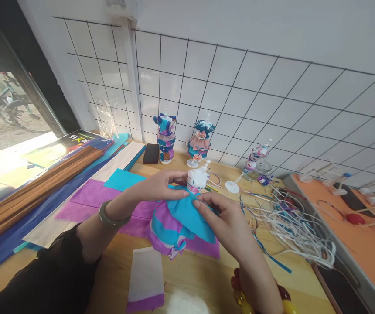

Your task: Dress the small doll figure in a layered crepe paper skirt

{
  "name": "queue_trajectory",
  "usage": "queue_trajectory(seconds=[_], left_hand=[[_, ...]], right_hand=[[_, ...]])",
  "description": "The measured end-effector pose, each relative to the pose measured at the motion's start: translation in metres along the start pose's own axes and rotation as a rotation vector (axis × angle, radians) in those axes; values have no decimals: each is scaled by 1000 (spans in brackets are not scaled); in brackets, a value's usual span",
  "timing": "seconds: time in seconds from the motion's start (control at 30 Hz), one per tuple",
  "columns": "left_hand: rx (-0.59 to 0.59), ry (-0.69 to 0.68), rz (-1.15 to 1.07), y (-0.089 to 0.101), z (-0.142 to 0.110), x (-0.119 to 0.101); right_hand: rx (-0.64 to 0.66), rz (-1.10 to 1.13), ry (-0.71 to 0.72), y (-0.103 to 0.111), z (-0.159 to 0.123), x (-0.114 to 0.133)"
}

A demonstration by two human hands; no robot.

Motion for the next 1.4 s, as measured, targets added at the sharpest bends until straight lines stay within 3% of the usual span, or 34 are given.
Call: queue_trajectory(seconds=[0.3,0.57,0.87,1.17,1.4], left_hand=[[34,-4,53,-5,-1,-7],[41,14,106,-5,-3,-6],[23,41,164,-5,-5,-6],[61,-25,190,-6,-5,-10],[-43,19,132,-5,-2,-7]], right_hand=[[-92,-126,143,2,-1,13],[-251,-114,-5,5,0,0],[-241,-21,-49,1,1,-1],[-239,48,-91,0,2,-6],[-238,-38,-92,-2,4,-10]])
Point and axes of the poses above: each hand's wrist, its own z-axis towards the middle knuckle, its own y-axis out of the back of the hand, x = y × z, the point moved 5 cm from there along z, towards the middle knuckle, and after that the axes turned 3 degrees about -z, right-handed, at the moved point
